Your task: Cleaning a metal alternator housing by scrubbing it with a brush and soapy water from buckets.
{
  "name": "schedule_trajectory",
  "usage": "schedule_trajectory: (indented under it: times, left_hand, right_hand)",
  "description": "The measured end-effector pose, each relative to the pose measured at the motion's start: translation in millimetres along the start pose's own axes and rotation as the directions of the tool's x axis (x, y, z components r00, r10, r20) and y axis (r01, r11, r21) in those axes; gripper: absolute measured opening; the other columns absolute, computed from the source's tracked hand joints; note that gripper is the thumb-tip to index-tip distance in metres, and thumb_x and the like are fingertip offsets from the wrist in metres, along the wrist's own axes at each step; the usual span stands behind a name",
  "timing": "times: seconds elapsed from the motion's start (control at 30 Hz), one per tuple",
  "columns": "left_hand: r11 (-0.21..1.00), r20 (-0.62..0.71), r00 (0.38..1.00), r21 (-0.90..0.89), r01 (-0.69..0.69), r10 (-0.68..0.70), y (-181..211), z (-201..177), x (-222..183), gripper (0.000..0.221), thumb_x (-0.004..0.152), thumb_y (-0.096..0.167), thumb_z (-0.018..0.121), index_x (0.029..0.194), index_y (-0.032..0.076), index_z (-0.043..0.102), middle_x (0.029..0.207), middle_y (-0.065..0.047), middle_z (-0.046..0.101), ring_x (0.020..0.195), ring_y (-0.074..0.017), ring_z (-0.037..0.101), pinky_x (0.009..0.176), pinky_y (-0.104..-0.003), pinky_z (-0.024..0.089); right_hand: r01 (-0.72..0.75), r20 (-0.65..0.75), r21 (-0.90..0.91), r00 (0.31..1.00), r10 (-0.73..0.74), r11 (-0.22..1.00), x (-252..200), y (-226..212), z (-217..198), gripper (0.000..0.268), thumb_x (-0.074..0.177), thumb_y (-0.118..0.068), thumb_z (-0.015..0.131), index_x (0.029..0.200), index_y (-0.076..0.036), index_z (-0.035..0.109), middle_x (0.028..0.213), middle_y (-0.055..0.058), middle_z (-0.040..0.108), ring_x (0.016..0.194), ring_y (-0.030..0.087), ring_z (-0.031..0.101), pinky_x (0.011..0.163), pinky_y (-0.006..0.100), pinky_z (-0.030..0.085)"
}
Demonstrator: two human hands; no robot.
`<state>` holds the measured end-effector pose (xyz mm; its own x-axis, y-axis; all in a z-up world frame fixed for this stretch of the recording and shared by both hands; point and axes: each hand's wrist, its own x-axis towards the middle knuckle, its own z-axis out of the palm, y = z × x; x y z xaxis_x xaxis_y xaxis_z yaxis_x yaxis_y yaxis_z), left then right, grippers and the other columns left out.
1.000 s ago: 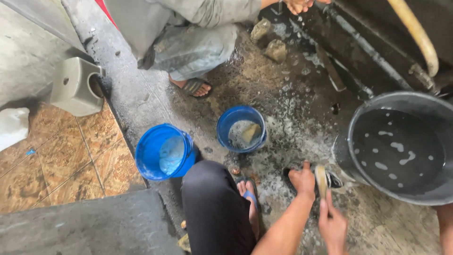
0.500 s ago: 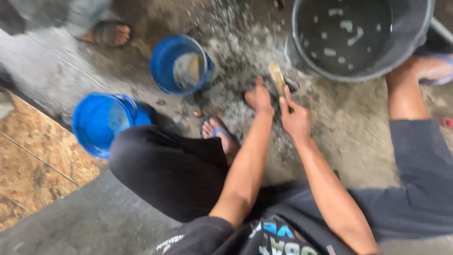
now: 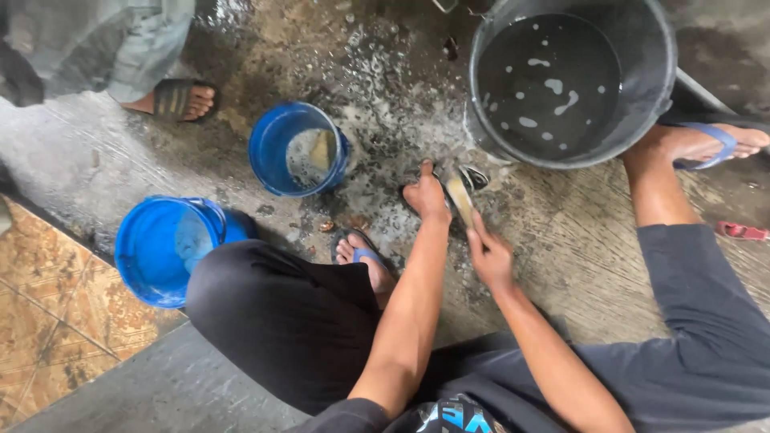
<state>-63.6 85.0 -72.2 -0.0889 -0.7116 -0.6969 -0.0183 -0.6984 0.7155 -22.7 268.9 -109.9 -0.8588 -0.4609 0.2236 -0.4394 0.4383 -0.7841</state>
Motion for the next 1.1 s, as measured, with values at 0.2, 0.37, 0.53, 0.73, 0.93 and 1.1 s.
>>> schedule_trajectory:
  times: [0.2, 0.37, 0.53, 0.73, 0.93, 1.1]
  left_hand:
    - [0.997, 0.036, 0.999, 0.074, -0.027, 0.024, 7.6, 0.9, -10.9, 0.049, 0.1, 0.027, 0.065, 0.064, 0.015, 0.035, 0.056, 0.004, 0.021, 0.046, -0.0128, 0.025, 0.055, -0.044, 0.028]
    - [0.997, 0.017, 1.0, 0.08, -0.02, 0.018, 14.5, 8.1, -8.7, 0.047, 0.097, 0.022, 0.067, 0.064, 0.016, 0.035, 0.057, 0.002, 0.023, 0.046, -0.0142, 0.027, 0.056, -0.044, 0.03]
    - [0.994, 0.003, 1.0, 0.106, -0.022, 0.022, -1.5, 8.0, -1.9, 0.048, 0.098, 0.022, 0.067, 0.064, 0.015, 0.035, 0.056, 0.001, 0.024, 0.046, -0.0137, 0.028, 0.056, -0.044, 0.031]
    - [0.997, -0.017, 0.999, 0.07, -0.039, 0.04, 0.6, 17.8, 3.0, 0.049, 0.09, 0.027, 0.074, 0.058, 0.01, 0.041, 0.058, -0.007, 0.035, 0.052, -0.0228, 0.043, 0.062, -0.048, 0.037]
    - [0.986, -0.02, 1.0, 0.165, -0.011, 0.014, -2.2, 7.0, 4.1, 0.045, 0.089, 0.033, 0.074, 0.073, -0.006, 0.059, 0.083, -0.023, 0.059, 0.092, -0.0373, 0.066, 0.081, -0.057, 0.044]
    - [0.993, 0.004, 1.0, 0.122, -0.004, 0.004, 20.3, 9.8, -12.9, 0.044, 0.093, 0.027, 0.07, 0.065, 0.008, 0.042, 0.066, -0.006, 0.039, 0.057, -0.0197, 0.039, 0.065, -0.051, 0.034]
  right_hand:
    - [-0.149, 0.079, 0.069, 0.986, 0.144, 0.986, 53.5, -22.9, 1.2, 0.04, 0.112, -0.036, 0.057, 0.149, -0.022, 0.061, 0.087, 0.015, 0.076, 0.062, 0.025, 0.068, 0.056, 0.048, 0.045]
    - [-0.106, 0.061, 0.037, 0.993, 0.103, 0.994, 9.5, -2.5, -5.6, 0.039, 0.109, -0.029, 0.061, 0.147, -0.019, 0.063, 0.077, 0.015, 0.074, 0.061, 0.027, 0.069, 0.055, 0.047, 0.043]
    - [-0.148, 0.115, -0.001, 0.982, 0.147, 0.989, 34.7, -3.6, -0.1, 0.04, 0.109, -0.031, 0.061, 0.147, -0.018, 0.064, 0.081, 0.018, 0.074, 0.063, 0.027, 0.069, 0.059, 0.047, 0.047]
    - [-0.164, 0.105, 0.019, 0.981, 0.161, 0.986, 33.7, -38.8, -15.7, 0.037, 0.107, -0.031, 0.063, 0.141, -0.017, 0.067, 0.09, 0.023, 0.075, 0.07, 0.038, 0.072, 0.057, 0.053, 0.044]
    - [-0.281, 0.237, 0.017, 0.933, 0.269, 0.96, 74.5, -57.0, -6.5, 0.042, 0.11, -0.041, 0.056, 0.147, -0.022, 0.062, 0.076, 0.014, 0.075, 0.047, 0.019, 0.061, 0.048, 0.042, 0.042]
    - [-0.028, 0.068, 0.046, 0.997, 0.025, 0.999, 48.9, -47.4, 0.7, 0.04, 0.108, -0.026, 0.063, 0.146, -0.014, 0.064, 0.065, 0.015, 0.07, 0.05, 0.024, 0.064, 0.052, 0.031, 0.048]
